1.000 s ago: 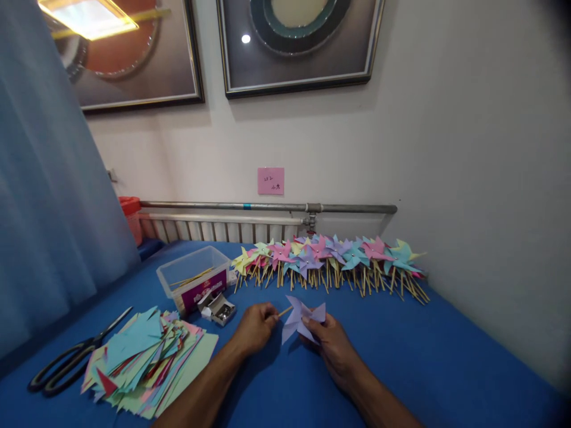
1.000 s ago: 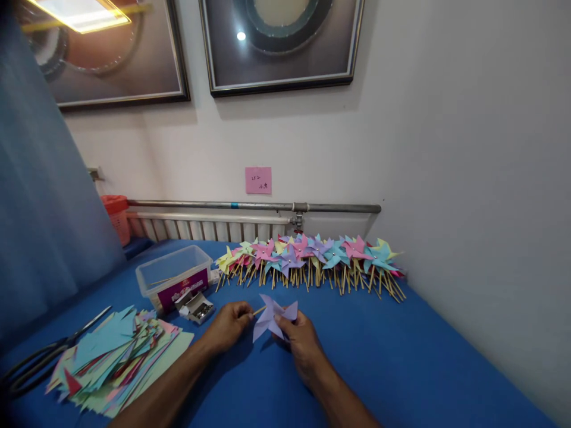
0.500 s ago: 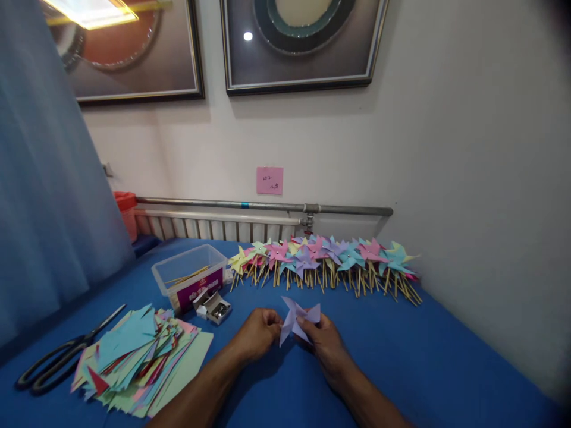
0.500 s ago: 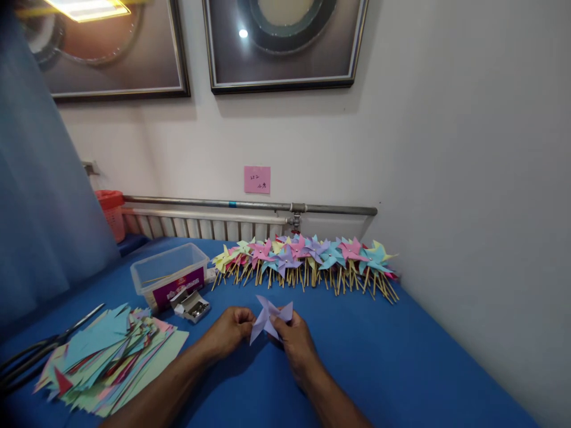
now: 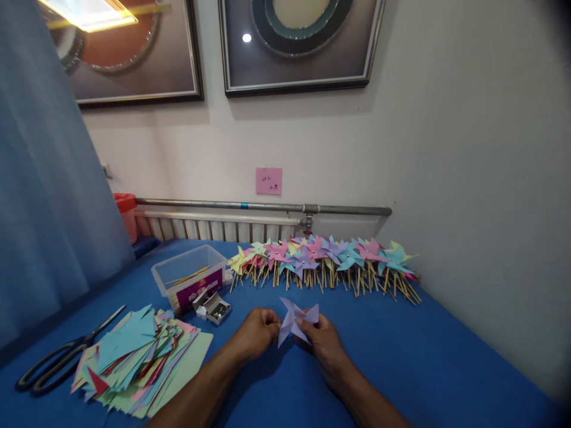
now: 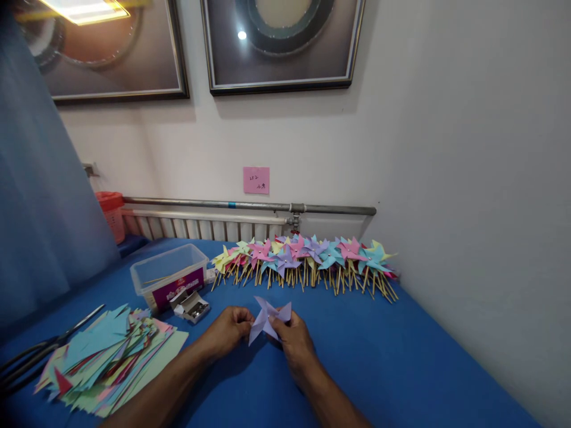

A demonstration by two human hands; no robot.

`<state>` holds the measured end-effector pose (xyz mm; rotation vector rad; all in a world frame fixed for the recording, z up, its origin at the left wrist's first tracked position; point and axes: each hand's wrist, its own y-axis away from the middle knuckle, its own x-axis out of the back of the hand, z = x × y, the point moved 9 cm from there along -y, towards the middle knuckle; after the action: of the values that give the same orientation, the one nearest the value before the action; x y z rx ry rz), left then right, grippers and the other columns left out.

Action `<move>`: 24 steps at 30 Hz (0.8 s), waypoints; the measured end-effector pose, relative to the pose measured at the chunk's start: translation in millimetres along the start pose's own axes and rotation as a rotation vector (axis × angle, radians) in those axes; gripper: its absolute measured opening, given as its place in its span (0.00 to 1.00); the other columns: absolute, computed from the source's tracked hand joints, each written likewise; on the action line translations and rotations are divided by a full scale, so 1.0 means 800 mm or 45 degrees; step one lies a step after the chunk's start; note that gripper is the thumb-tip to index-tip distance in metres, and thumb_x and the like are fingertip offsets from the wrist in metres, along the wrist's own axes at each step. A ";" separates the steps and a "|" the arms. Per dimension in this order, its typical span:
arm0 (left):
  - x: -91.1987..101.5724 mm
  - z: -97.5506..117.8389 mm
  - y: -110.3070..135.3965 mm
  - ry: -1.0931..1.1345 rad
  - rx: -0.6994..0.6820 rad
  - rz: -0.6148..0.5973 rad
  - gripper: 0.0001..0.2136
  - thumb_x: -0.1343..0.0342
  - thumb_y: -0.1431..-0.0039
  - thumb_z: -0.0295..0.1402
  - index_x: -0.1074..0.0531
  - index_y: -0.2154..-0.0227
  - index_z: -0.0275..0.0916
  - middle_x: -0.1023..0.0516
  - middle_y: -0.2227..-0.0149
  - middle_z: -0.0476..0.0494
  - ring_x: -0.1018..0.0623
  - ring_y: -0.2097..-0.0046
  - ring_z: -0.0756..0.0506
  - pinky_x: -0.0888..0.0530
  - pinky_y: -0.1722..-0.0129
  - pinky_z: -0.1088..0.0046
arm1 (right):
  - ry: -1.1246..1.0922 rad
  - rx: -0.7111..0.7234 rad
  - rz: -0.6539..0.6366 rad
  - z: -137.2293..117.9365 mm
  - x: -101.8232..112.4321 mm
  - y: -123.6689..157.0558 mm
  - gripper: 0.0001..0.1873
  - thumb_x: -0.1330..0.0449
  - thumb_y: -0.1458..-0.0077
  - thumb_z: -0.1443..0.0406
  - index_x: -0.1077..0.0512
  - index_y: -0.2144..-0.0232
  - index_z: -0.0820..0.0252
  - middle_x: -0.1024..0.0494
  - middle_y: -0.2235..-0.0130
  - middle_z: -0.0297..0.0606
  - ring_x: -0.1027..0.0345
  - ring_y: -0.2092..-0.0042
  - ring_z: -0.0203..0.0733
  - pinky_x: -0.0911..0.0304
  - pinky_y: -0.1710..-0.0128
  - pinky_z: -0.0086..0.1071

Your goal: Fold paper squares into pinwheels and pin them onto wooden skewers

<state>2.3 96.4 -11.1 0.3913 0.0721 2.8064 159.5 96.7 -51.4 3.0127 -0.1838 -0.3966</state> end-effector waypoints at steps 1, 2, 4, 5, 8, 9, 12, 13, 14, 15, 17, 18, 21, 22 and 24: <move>0.000 0.000 0.000 -0.003 0.004 0.000 0.03 0.50 0.55 0.27 0.32 0.78 0.37 0.35 0.83 0.55 0.41 0.81 0.54 0.45 0.78 0.76 | 0.004 0.001 0.000 0.000 0.000 0.000 0.24 0.27 0.65 0.54 0.26 0.67 0.59 0.24 0.74 0.32 0.31 0.72 0.40 0.33 0.70 0.32; 0.000 0.000 0.001 -0.006 0.011 0.001 0.03 0.50 0.55 0.27 0.32 0.78 0.37 0.35 0.83 0.55 0.41 0.81 0.54 0.45 0.78 0.76 | 0.005 0.007 0.000 -0.001 0.001 0.000 0.23 0.27 0.65 0.54 0.26 0.67 0.59 0.24 0.74 0.32 0.31 0.72 0.40 0.34 0.70 0.32; 0.001 0.000 0.001 -0.013 0.022 0.000 0.03 0.50 0.55 0.26 0.33 0.78 0.38 0.36 0.83 0.56 0.42 0.81 0.54 0.45 0.78 0.76 | 0.012 0.027 -0.016 -0.003 0.000 0.001 0.23 0.28 0.64 0.54 0.26 0.67 0.59 0.24 0.74 0.32 0.31 0.72 0.39 0.34 0.70 0.32; 0.001 0.000 0.001 -0.019 0.022 0.004 0.03 0.51 0.55 0.26 0.33 0.79 0.38 0.36 0.83 0.56 0.42 0.81 0.54 0.45 0.78 0.76 | 0.020 0.040 -0.030 -0.005 -0.001 0.002 0.22 0.28 0.63 0.53 0.26 0.67 0.60 0.24 0.74 0.32 0.31 0.72 0.39 0.34 0.70 0.31; 0.001 0.003 0.002 -0.033 0.004 0.007 0.03 0.50 0.54 0.26 0.33 0.79 0.38 0.36 0.83 0.56 0.41 0.81 0.54 0.45 0.78 0.76 | 0.036 0.056 -0.045 -0.009 -0.002 0.005 0.23 0.28 0.61 0.53 0.26 0.66 0.60 0.23 0.74 0.33 0.31 0.73 0.39 0.34 0.70 0.32; 0.001 0.004 0.003 -0.031 0.002 0.005 0.03 0.50 0.54 0.26 0.33 0.79 0.38 0.36 0.83 0.56 0.41 0.81 0.54 0.45 0.78 0.76 | 0.035 0.055 -0.047 -0.009 -0.002 0.006 0.23 0.28 0.61 0.53 0.25 0.66 0.60 0.23 0.73 0.33 0.31 0.73 0.39 0.34 0.70 0.32; 0.000 0.004 0.004 -0.020 0.007 0.004 0.04 0.51 0.54 0.26 0.33 0.79 0.38 0.36 0.83 0.55 0.41 0.80 0.53 0.45 0.78 0.76 | 0.041 0.050 -0.040 -0.010 -0.002 0.006 0.23 0.28 0.62 0.53 0.25 0.66 0.61 0.23 0.73 0.33 0.31 0.72 0.39 0.34 0.70 0.32; -0.001 0.003 0.004 -0.019 0.014 -0.002 0.04 0.51 0.55 0.26 0.33 0.79 0.38 0.37 0.84 0.55 0.41 0.81 0.53 0.46 0.79 0.76 | 0.041 0.051 -0.041 -0.010 -0.003 0.006 0.23 0.27 0.63 0.54 0.25 0.67 0.61 0.23 0.73 0.33 0.31 0.72 0.39 0.34 0.70 0.31; -0.002 0.002 0.003 -0.018 0.018 -0.013 0.04 0.52 0.55 0.25 0.33 0.79 0.38 0.37 0.84 0.55 0.42 0.81 0.53 0.46 0.79 0.76 | 0.037 0.051 -0.043 -0.010 -0.003 0.005 0.23 0.27 0.63 0.54 0.25 0.67 0.61 0.23 0.73 0.33 0.31 0.72 0.39 0.35 0.71 0.31; -0.004 0.001 0.003 -0.017 0.020 -0.026 0.04 0.52 0.55 0.25 0.33 0.79 0.38 0.37 0.84 0.55 0.42 0.81 0.53 0.46 0.79 0.76 | 0.033 0.051 -0.048 -0.010 -0.004 0.005 0.23 0.27 0.63 0.54 0.25 0.67 0.61 0.23 0.74 0.33 0.31 0.72 0.39 0.35 0.71 0.31; -0.005 -0.001 0.002 -0.007 0.016 -0.037 0.04 0.52 0.54 0.25 0.33 0.79 0.38 0.36 0.83 0.55 0.41 0.81 0.54 0.46 0.79 0.76 | 0.025 0.051 -0.054 -0.010 -0.005 0.006 0.23 0.27 0.64 0.54 0.25 0.67 0.61 0.23 0.74 0.33 0.31 0.72 0.40 0.35 0.71 0.31; -0.004 -0.002 0.001 -0.002 0.010 -0.030 0.04 0.51 0.54 0.25 0.33 0.78 0.37 0.36 0.83 0.55 0.41 0.80 0.54 0.46 0.79 0.76 | 0.022 0.050 -0.053 -0.011 -0.005 0.007 0.23 0.27 0.64 0.54 0.25 0.67 0.61 0.23 0.74 0.33 0.31 0.72 0.40 0.35 0.71 0.31; 0.000 -0.003 -0.001 -0.011 -0.006 -0.002 0.03 0.50 0.52 0.26 0.32 0.78 0.37 0.35 0.82 0.54 0.41 0.80 0.53 0.46 0.78 0.76 | 0.008 0.051 -0.043 -0.014 -0.005 0.010 0.22 0.28 0.62 0.55 0.25 0.67 0.61 0.22 0.73 0.33 0.30 0.72 0.40 0.34 0.69 0.32; 0.000 -0.003 -0.001 -0.023 -0.010 -0.002 0.03 0.50 0.52 0.26 0.32 0.78 0.37 0.35 0.82 0.54 0.41 0.79 0.53 0.46 0.78 0.75 | 0.004 0.050 -0.041 -0.015 -0.005 0.011 0.22 0.28 0.62 0.55 0.25 0.67 0.61 0.22 0.73 0.33 0.30 0.71 0.40 0.34 0.69 0.32; 0.001 -0.002 -0.001 -0.049 -0.014 -0.008 0.04 0.50 0.53 0.26 0.32 0.79 0.37 0.35 0.82 0.54 0.40 0.79 0.53 0.46 0.78 0.75 | 0.003 0.045 -0.045 -0.014 -0.006 0.011 0.22 0.28 0.62 0.55 0.25 0.66 0.61 0.22 0.72 0.34 0.30 0.71 0.39 0.34 0.69 0.31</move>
<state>1.6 97.0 -12.2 0.4410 0.0492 2.7906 157.2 89.7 -38.5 3.0547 -0.1395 -0.3974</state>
